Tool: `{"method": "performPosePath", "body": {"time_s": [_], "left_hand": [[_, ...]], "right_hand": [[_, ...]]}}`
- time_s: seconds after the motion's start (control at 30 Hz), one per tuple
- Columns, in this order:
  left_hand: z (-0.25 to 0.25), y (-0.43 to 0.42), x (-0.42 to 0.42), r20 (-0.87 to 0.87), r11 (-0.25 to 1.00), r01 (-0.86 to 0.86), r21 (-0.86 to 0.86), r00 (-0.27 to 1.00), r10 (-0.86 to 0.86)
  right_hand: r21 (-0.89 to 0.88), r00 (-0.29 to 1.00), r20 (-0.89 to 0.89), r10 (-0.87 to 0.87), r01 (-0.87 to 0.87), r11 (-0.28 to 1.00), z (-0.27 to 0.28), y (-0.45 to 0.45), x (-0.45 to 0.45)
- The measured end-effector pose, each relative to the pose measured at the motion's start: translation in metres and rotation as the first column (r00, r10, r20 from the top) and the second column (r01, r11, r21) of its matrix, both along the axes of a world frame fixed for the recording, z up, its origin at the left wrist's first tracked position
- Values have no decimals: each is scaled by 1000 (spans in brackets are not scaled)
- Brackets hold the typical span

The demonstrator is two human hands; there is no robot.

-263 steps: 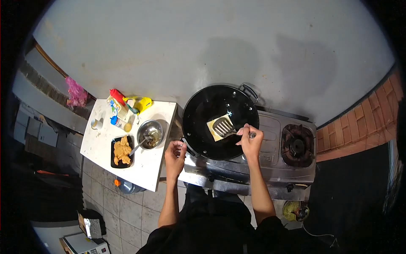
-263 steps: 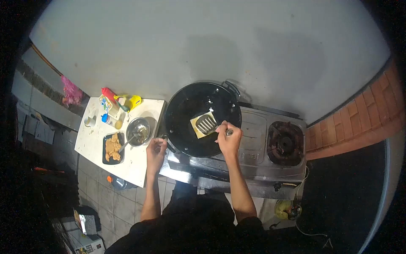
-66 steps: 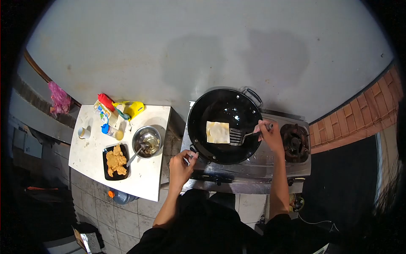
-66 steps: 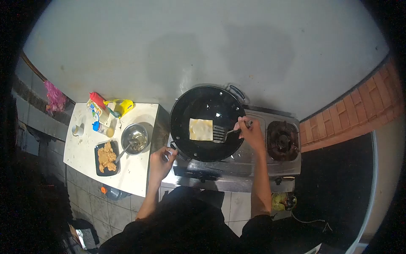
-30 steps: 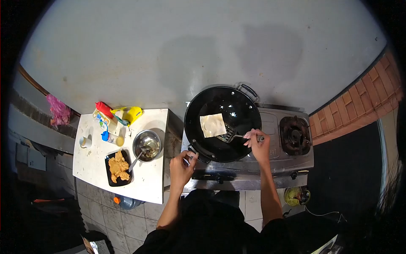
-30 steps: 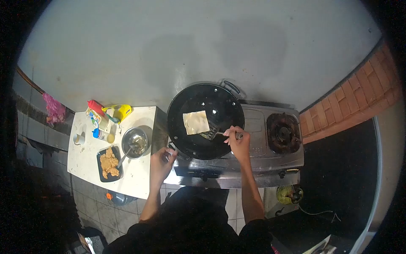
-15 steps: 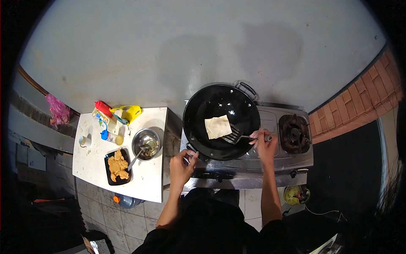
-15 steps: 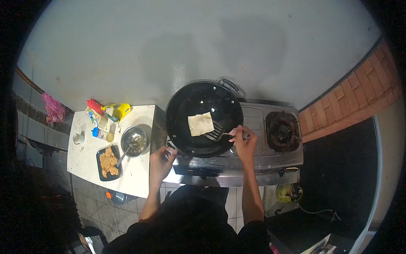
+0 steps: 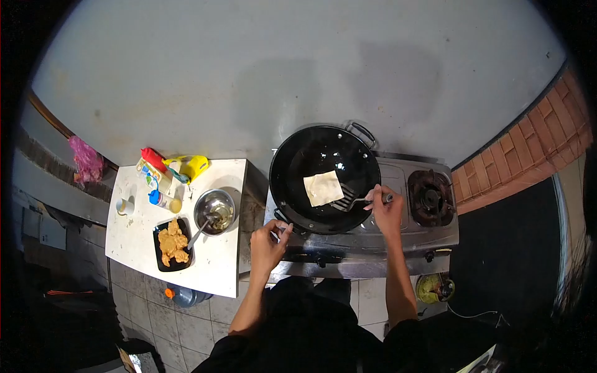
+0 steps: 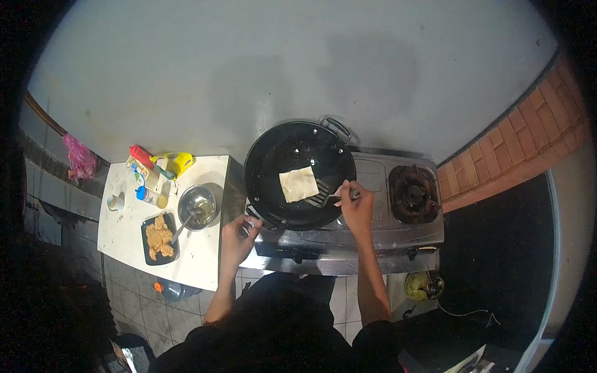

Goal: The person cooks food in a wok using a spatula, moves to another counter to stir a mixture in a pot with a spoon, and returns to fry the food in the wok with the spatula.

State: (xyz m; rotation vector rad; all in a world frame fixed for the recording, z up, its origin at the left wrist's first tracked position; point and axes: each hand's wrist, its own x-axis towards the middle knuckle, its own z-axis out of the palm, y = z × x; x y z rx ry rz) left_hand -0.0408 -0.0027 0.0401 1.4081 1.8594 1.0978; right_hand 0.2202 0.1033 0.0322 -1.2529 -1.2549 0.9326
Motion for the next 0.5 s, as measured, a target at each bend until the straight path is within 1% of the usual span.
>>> {"method": "performPosePath", "body": {"time_s": [0.13,0.2,0.23,0.3,0.33,0.4,0.43,0.5], "left_hand": [[0,-1,0,-22,1000,17,-5,1000,-17],[-1,-1,0,-2,1000,16,-17,1000,-16],[-1,-1,1,-3,1000,20,-18,1000,-20],[-1,-1,1,-1,1000,19,-15,1000,-19],[-1,-1,1,-2,1000,20,-14,1000,-20],[-1,-2,0,9,1000,17,-13,1000,-16],[0,-3,0,8,1000,17,-15,1000,-17],[2,-2,-1,-15,1000,24,-13,1000,-25]], "right_hand": [[31,1000,9,0,-1,1000,4,0,-6],[-13,996,86,23,-22,1000,9,-3,-9],[-14,996,85,20,-18,1000,8,-1,-9],[7,982,189,28,-30,1000,1,3,-10],[8,982,188,27,-29,1000,-2,5,-11],[65,994,88,-66,60,996,-5,7,-16],[64,994,87,-66,61,996,-6,5,-18],[25,989,147,18,-22,999,-4,2,-22]]}}
